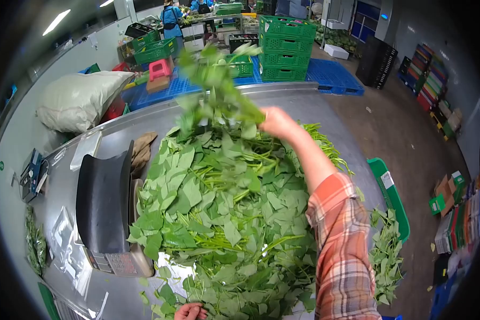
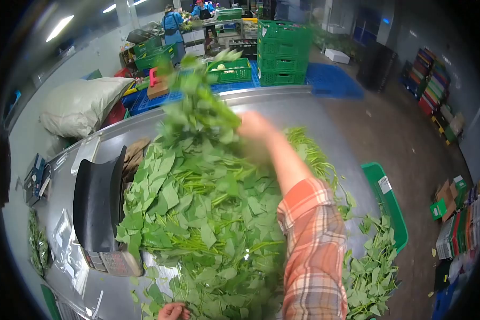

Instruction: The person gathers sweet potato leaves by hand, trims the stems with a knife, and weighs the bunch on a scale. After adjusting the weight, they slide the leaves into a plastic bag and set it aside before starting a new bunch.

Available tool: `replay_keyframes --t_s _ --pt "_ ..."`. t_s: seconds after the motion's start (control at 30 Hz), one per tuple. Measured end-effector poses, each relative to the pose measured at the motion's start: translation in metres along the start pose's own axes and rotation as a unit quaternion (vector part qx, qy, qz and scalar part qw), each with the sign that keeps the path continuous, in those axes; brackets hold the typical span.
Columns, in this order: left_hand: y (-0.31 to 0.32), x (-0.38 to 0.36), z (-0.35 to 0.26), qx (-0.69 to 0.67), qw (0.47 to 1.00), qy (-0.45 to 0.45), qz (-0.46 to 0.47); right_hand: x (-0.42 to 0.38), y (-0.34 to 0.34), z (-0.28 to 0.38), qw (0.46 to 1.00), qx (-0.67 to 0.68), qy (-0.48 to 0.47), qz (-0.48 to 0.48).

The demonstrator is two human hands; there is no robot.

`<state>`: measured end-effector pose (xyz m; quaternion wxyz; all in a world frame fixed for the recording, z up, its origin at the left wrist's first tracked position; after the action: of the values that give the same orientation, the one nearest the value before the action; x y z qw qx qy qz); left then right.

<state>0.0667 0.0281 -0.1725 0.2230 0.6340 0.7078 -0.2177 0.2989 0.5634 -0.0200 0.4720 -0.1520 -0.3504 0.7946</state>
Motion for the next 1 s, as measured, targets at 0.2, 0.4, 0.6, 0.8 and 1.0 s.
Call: replay_keyframes --t_s 0.2,0.4,0.6,0.8,1.0 --pt "-0.003 -0.002 0.000 -0.040 0.997 -0.042 -0.047 0.040 0.079 -0.071 0.975 -0.207 0.025 0.082" --pt "-0.005 0.003 0.020 -0.079 0.996 -0.026 -0.045 0.035 0.073 -0.053 0.973 -0.166 0.095 0.131" --pt "0.001 -0.008 0.004 -0.050 0.998 -0.011 -0.020 0.011 0.006 0.020 0.951 -0.309 0.005 0.008" --pt "0.001 -0.026 -0.003 -0.023 0.999 0.023 -0.005 -0.056 -0.080 0.093 0.991 0.134 0.012 -0.010" --pt "0.014 -0.039 -0.006 -0.020 0.998 0.043 0.031 -0.109 -0.038 -0.016 0.985 -0.109 0.131 -0.031"
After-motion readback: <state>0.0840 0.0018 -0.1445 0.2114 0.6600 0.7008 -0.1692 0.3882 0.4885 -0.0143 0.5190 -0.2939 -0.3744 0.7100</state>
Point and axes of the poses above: each hand's wrist, its own x-axis towards the middle knuckle, its own y-axis out of the palm, z = x × y, the point moved 9 cm from there along x, towards the middle knuckle, and after that the axes turned 7 degrees about z, right-handed, at the moved point
